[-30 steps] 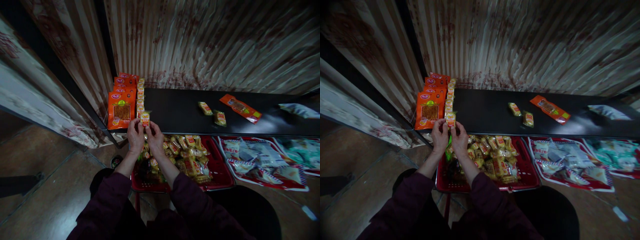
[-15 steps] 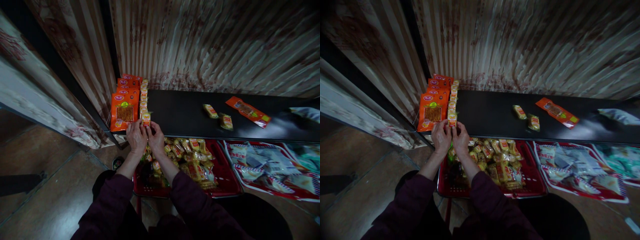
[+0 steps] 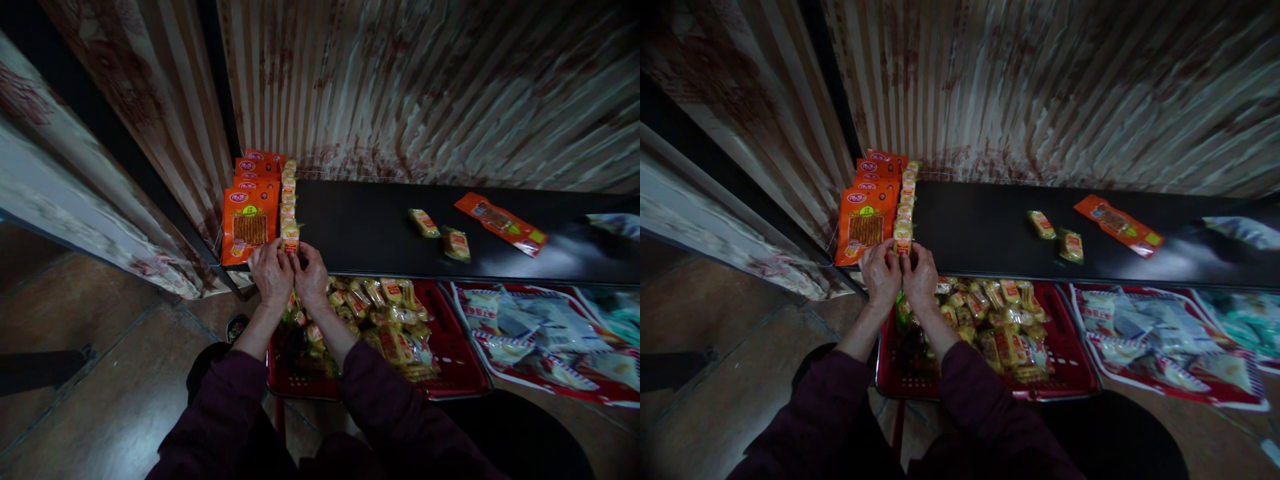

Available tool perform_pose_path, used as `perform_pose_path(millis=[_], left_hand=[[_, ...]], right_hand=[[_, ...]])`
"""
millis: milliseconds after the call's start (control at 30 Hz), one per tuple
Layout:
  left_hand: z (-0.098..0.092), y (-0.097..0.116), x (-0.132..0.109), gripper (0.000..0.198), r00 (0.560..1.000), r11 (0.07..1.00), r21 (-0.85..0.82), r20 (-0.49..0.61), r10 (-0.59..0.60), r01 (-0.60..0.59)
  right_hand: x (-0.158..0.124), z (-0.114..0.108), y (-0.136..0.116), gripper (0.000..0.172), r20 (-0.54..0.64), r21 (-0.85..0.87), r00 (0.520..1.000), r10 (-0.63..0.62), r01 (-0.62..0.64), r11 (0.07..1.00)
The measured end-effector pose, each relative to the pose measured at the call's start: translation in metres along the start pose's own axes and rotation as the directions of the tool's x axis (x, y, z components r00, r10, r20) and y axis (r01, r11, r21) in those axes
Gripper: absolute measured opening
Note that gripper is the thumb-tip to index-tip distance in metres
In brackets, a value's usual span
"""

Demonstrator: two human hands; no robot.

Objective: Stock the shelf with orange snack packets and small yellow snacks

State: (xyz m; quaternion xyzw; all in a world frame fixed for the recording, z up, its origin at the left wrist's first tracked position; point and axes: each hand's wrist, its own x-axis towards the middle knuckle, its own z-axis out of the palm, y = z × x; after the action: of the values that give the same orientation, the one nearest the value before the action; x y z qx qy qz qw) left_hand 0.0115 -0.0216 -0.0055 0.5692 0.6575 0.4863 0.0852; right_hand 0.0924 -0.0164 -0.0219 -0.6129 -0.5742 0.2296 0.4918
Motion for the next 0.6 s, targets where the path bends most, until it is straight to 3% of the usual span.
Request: perform_pose_path(millis=[600], left_hand=[[0.0055,-0.0048,0.0028,0.029,1.0,1.0,0.019,-0.006,0.015,-0.015]], right_hand=[[0.0079,0.0,-0.0004,0.028,0.037,-0.137,0.998,-0.042,0.047,0.989]])
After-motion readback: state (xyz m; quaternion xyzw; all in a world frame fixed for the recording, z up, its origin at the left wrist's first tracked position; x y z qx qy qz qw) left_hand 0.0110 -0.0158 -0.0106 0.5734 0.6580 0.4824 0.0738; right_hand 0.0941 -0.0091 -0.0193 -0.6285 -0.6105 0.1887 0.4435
